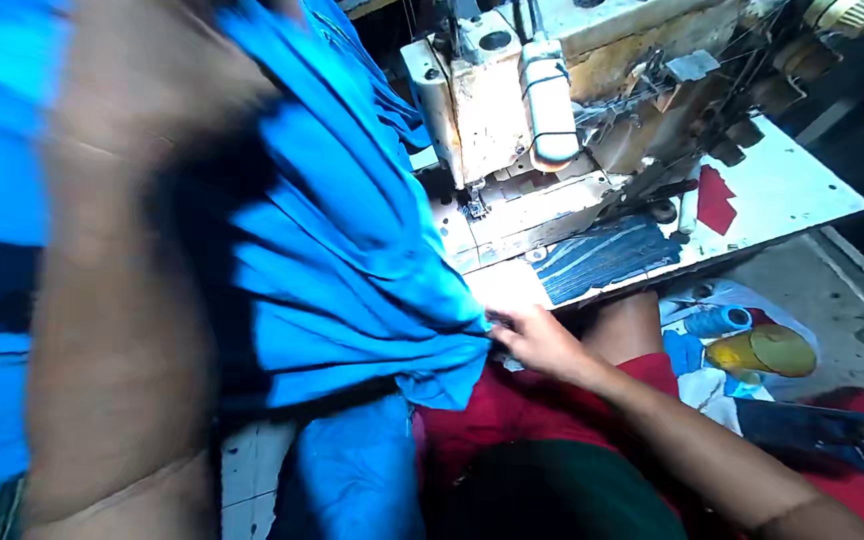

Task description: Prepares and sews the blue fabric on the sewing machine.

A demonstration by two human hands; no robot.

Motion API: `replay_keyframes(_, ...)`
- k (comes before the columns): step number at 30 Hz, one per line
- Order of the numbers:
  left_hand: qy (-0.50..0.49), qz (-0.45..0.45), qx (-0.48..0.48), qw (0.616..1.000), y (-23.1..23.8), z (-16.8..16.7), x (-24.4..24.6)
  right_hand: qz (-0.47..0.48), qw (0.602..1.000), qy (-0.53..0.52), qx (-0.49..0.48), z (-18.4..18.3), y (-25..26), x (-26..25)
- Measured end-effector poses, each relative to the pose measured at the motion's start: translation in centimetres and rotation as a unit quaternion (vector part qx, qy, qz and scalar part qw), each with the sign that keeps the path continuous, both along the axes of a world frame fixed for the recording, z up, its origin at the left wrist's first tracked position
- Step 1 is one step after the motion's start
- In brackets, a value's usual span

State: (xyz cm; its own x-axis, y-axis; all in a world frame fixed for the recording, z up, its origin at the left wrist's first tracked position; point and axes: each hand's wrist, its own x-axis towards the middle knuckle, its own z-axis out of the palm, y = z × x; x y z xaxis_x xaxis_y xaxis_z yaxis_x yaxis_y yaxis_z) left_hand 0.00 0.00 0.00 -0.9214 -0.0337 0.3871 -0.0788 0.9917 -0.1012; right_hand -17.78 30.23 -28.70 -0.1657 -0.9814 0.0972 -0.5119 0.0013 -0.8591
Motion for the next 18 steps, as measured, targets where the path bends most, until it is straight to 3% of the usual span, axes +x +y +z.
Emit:
replay_keyframes(2, -0.058, -0.021, 0.106, 0.992, 3.5, -4.3, -2.4, -0.07, 0.997, 0.031, 0.015, -1.3, 1.9, -1.9)
replay_keyframes(5, -0.092, -0.033, 0.168, 0.981, 3.7, -10.0, -3.6, -0.149, 0.978, 0.097, -0.108, 0.7, 2.6, -1.9)
replay_keyframes(8, -0.045, -0.031, 0.212, 0.976, 4.0, -12.6, -3.9, -0.13, 0.964, 0.072, -0.219, 3.5, -0.7, -0.2)
replay_keyframes(11, 0.049, -0.01, 0.228, 0.972, 5.7, -14.0, -3.7, -0.092, 0.979, -0.019, -0.181, 5.0, -5.2, 1.7)
replay_keyframes(14, 0.103, 0.129, 0.182, 0.969, 9.3, -16.6, -1.8, -0.098, 0.97, -0.153, -0.163, 5.3, -7.2, 1.8)
replay_keyframes(16, 0.081, 0.265, 0.145, 0.95, 11.2, -19.1, 0.5, -0.108, 0.966, -0.15, -0.18, 5.0, -6.5, 0.5)
replay_keyframes(18, 0.062, 0.344, 0.16, 0.923, 11.3, -21.0, 2.9, -0.123, 0.97, -0.123, -0.172, 4.7, -5.8, -1.2)
